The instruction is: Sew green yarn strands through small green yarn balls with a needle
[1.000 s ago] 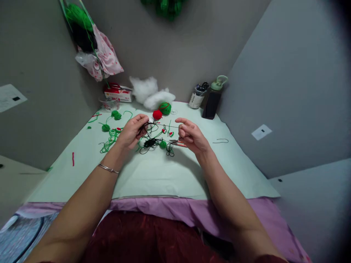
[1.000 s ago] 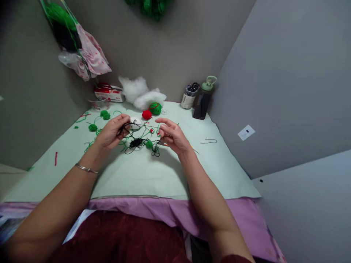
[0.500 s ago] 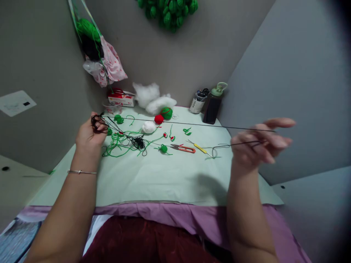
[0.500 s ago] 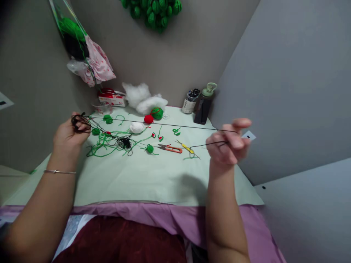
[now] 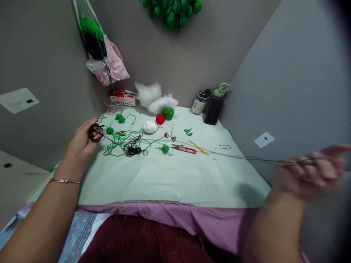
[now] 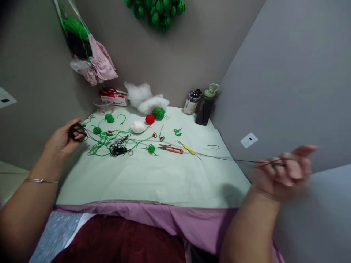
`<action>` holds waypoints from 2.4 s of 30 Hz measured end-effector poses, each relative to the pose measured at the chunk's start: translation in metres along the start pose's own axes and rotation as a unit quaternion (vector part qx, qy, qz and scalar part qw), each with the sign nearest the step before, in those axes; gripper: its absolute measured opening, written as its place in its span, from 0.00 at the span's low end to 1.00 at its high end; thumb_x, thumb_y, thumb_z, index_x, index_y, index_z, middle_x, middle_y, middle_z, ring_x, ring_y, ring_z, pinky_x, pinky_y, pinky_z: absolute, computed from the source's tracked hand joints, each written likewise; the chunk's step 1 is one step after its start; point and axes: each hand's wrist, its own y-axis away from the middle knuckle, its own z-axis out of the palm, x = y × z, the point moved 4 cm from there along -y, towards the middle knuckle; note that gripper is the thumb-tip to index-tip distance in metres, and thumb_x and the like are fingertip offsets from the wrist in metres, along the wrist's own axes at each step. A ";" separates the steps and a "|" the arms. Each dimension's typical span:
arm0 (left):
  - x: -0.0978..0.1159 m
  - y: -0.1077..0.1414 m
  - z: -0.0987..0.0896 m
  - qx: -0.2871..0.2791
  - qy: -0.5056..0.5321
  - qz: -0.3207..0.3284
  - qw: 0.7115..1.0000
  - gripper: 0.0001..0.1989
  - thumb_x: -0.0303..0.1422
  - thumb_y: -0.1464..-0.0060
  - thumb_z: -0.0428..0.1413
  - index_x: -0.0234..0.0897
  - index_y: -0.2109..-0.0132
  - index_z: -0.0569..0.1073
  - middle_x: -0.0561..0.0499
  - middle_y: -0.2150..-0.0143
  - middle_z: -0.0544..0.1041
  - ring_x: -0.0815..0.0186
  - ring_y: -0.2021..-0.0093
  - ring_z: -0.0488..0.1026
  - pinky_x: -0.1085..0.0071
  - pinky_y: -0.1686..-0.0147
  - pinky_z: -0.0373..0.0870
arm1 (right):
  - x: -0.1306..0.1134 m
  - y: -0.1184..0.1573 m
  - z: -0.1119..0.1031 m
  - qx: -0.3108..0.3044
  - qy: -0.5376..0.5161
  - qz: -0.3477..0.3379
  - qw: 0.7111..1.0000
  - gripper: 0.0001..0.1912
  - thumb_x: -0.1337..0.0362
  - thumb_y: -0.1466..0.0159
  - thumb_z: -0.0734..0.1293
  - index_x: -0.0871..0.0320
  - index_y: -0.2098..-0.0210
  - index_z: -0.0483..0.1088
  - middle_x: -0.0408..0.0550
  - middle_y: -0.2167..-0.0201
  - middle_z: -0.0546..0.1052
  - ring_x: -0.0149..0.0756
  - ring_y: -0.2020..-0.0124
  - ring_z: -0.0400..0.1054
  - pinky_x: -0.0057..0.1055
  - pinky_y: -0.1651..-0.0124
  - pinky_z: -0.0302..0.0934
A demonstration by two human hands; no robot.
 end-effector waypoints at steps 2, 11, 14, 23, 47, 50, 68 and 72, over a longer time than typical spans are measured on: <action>0.000 0.005 -0.003 -0.037 -0.073 0.001 0.997 0.04 0.23 0.47 0.59 0.32 0.63 0.72 0.59 0.78 0.63 0.78 0.81 0.57 0.83 0.84 0.50 | 0.009 0.011 0.002 0.009 -0.106 0.023 0.994 0.25 0.43 0.32 0.56 0.37 0.39 0.67 0.39 0.84 0.55 0.31 0.87 0.36 0.39 0.77 0.42; -0.005 0.025 -0.011 -0.233 -0.567 0.062 0.788 0.17 0.44 0.50 0.63 0.39 0.57 0.77 0.50 0.59 0.77 0.62 0.59 0.70 0.69 0.59 0.67 | 0.004 0.036 0.059 -0.382 0.186 -0.037 0.904 0.22 0.48 0.37 0.69 0.55 0.49 0.77 0.56 0.54 0.81 0.45 0.61 0.76 0.40 0.58 0.70; -0.008 0.033 0.005 -0.261 -0.630 0.157 0.714 0.16 0.47 0.46 0.59 0.40 0.59 0.77 0.46 0.51 0.77 0.55 0.48 0.70 0.59 0.43 0.63 | -0.033 0.040 0.088 -0.331 0.298 -0.192 0.875 0.17 0.54 0.31 0.63 0.55 0.52 0.78 0.55 0.55 0.82 0.48 0.55 0.76 0.42 0.52 0.66; -0.046 0.045 0.055 -0.352 -0.590 0.208 0.696 0.13 0.46 0.41 0.56 0.41 0.62 0.77 0.47 0.53 0.77 0.55 0.47 0.71 0.57 0.42 0.63 | -0.115 0.108 0.267 -0.494 0.333 -0.340 0.728 0.12 0.72 0.31 0.60 0.64 0.56 0.75 0.59 0.56 0.78 0.41 0.62 0.74 0.37 0.56 0.58; -0.049 0.057 0.093 -0.470 -0.477 0.009 0.743 0.17 0.47 0.37 0.52 0.39 0.62 0.75 0.52 0.73 0.71 0.67 0.72 0.66 0.70 0.70 0.59 | -0.122 0.030 0.220 -0.471 -0.266 0.063 0.839 0.07 0.61 0.37 0.68 0.58 0.64 0.69 0.35 0.83 0.67 0.23 0.83 0.57 0.21 0.80 0.50; -0.063 0.055 0.089 -0.466 -0.571 0.060 0.673 0.11 0.42 0.44 0.59 0.39 0.59 0.76 0.51 0.68 0.72 0.64 0.68 0.67 0.69 0.68 0.60 | -0.116 0.050 0.232 -0.570 -0.140 0.001 0.810 0.08 0.62 0.36 0.68 0.61 0.63 0.74 0.39 0.80 0.71 0.25 0.80 0.61 0.23 0.76 0.55; -0.010 0.051 0.110 -0.410 -0.346 0.003 0.844 0.08 0.35 0.44 0.62 0.39 0.57 0.77 0.53 0.74 0.67 0.69 0.76 0.64 0.74 0.77 0.58 | -0.121 0.054 0.240 -0.511 -0.354 0.108 0.776 0.16 0.52 0.35 0.69 0.60 0.59 0.75 0.31 0.86 0.55 0.23 0.83 0.42 0.23 0.79 0.41; 0.005 0.031 0.080 -0.357 -0.310 -0.016 0.881 0.07 0.32 0.44 0.62 0.35 0.59 0.79 0.51 0.76 0.66 0.68 0.77 0.63 0.74 0.78 0.60 | -0.102 0.033 0.200 -0.442 -0.370 0.123 0.808 0.14 0.53 0.34 0.70 0.58 0.61 0.75 0.31 0.88 0.51 0.24 0.83 0.37 0.25 0.78 0.39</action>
